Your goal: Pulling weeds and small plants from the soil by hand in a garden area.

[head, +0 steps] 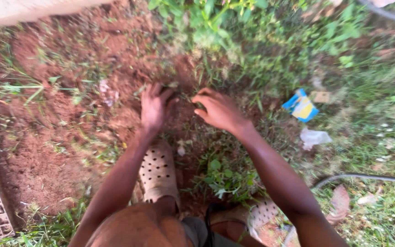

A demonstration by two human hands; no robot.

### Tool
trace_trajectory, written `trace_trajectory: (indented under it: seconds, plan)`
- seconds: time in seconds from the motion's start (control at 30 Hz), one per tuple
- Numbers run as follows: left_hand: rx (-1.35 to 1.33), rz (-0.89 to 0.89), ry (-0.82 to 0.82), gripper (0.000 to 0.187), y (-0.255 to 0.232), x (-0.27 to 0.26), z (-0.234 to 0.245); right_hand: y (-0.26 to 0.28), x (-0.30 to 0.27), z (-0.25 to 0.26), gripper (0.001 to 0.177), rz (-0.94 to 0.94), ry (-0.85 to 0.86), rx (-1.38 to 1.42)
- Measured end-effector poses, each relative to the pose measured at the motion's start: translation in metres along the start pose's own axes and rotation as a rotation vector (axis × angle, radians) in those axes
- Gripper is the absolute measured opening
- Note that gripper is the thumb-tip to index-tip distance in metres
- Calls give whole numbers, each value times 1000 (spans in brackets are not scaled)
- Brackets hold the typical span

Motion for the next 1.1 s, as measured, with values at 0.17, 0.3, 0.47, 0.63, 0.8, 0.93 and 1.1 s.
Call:
trace_trajectory:
  seconds: [0.17, 0.3, 0.47, 0.63, 0.8, 0.93, 1.1]
  plan:
    - [-48, -1, -62, 9, 20, 2, -13, -9, 28, -30, 32, -25, -56, 68]
    - [-263, 191, -59, 9, 67, -6, -42, -12, 53, -58, 37, 0, -185, 196]
    - [-268, 147, -159, 10, 40, -10, -2, 22, 71, -67, 47, 55, -257, 261]
    - [-296, 178, -155, 11, 49, -15, -11, 33, 84, -74, 44, 183, -458, 258]
    - [-270, 161, -166, 12, 48, -18, -12, 14, 100, -93, 34, 44, -395, 268]
    - [-265, 176, -178, 14, 49, -15, -13, 11, 99, -86, 25, 78, -409, 242]
    - [-308, 162, -178, 12, 56, -19, -24, 1, 100, -99, 14, 139, -415, 346]
Point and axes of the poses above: each hand's wrist, its own x-axis towards the middle knuckle, its own z-axis out of the back of the hand, y = z × x, the point moved 5 cm from there along x, towards the middle knuckle, and after that the axes turned 2 degrees about y, right-handed, at the moved point
